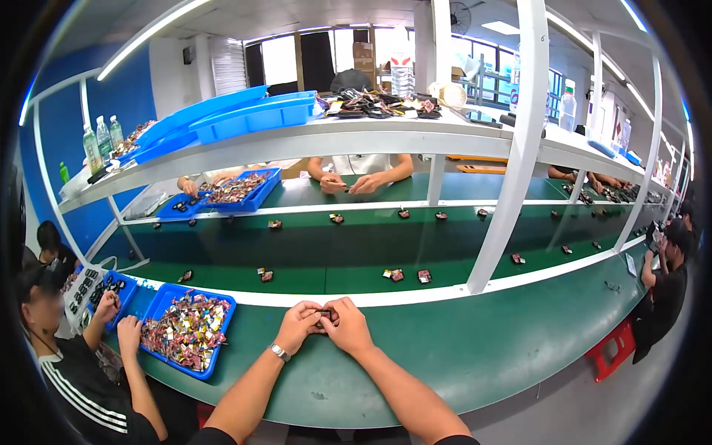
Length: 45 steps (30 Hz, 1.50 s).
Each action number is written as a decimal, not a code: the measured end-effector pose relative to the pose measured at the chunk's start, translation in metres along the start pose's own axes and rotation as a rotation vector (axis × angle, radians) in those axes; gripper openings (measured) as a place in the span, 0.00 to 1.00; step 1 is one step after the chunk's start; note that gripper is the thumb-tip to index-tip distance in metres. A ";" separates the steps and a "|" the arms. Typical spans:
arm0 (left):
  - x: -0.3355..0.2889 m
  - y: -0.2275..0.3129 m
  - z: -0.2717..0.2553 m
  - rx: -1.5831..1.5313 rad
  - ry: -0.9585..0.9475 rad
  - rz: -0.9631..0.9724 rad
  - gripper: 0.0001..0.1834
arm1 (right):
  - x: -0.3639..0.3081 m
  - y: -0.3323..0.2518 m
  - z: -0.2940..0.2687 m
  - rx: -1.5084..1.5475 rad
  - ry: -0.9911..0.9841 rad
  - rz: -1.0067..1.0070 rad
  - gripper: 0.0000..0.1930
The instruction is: Assembling small plastic components on an industrial production line.
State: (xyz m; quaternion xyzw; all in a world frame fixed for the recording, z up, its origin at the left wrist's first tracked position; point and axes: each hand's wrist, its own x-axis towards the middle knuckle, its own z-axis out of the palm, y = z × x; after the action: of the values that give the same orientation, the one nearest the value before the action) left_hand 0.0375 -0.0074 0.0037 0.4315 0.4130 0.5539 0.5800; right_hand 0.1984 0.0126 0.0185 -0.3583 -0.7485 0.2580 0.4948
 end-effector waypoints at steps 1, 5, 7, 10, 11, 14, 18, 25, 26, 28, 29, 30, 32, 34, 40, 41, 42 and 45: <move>0.000 -0.001 0.000 0.025 0.025 0.002 0.09 | 0.000 0.002 -0.001 -0.002 0.004 0.003 0.10; 0.002 -0.005 0.001 0.163 0.076 0.028 0.08 | 0.002 0.011 0.002 0.189 -0.024 0.116 0.09; 0.002 -0.006 -0.001 0.193 0.080 0.043 0.09 | 0.002 0.010 0.007 0.211 -0.019 0.172 0.09; 0.001 -0.001 0.005 0.204 0.099 0.068 0.10 | 0.006 0.013 0.006 0.191 -0.033 0.195 0.08; 0.000 0.000 0.007 0.187 0.113 0.076 0.11 | 0.007 0.020 0.007 0.228 -0.026 0.206 0.08; 0.003 -0.003 0.010 0.063 0.175 0.155 0.12 | 0.027 0.048 0.007 0.245 0.072 0.287 0.07; 0.001 -0.004 0.006 0.170 0.133 0.119 0.12 | 0.064 0.075 0.002 0.071 0.226 0.314 0.09; 0.003 -0.007 -0.001 0.179 0.092 0.098 0.07 | 0.072 0.113 -0.023 -0.414 0.460 0.072 0.09; 0.001 -0.005 -0.002 0.189 0.095 0.096 0.06 | 0.067 0.115 -0.037 -0.516 0.498 0.038 0.09; 0.000 -0.006 -0.002 0.189 0.096 0.085 0.05 | 0.056 0.117 -0.061 -0.612 0.546 0.189 0.12; 0.001 -0.006 -0.002 0.182 0.084 0.094 0.05 | 0.049 0.121 -0.074 -0.615 0.494 0.257 0.16; 0.001 -0.007 -0.002 0.176 0.075 0.100 0.05 | 0.046 0.118 -0.082 -0.599 0.461 0.309 0.17; -0.001 -0.007 -0.003 0.195 0.085 0.105 0.05 | 0.045 0.118 -0.087 -0.633 0.402 0.374 0.23; -0.002 -0.004 -0.002 0.230 0.085 0.128 0.04 | 0.049 0.117 -0.087 -0.642 0.373 0.410 0.25; 0.004 -0.006 0.000 0.158 0.042 0.118 0.04 | 0.053 0.132 -0.097 -0.667 0.449 0.476 0.23; 0.002 -0.004 -0.006 0.114 0.045 0.122 0.03 | 0.054 0.122 -0.093 -0.672 0.443 0.460 0.23; 0.001 -0.002 -0.005 0.137 0.049 0.119 0.03 | 0.054 0.115 -0.094 -0.546 0.471 0.487 0.21; 0.005 -0.001 -0.005 0.107 0.045 0.074 0.04 | 0.050 0.123 -0.092 -0.645 0.375 0.454 0.19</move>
State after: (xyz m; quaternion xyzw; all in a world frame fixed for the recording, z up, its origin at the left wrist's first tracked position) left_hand 0.0332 -0.0020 0.0009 0.4643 0.4386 0.5619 0.5257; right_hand 0.3058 0.1304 -0.0097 -0.6908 -0.5902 0.0437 0.4155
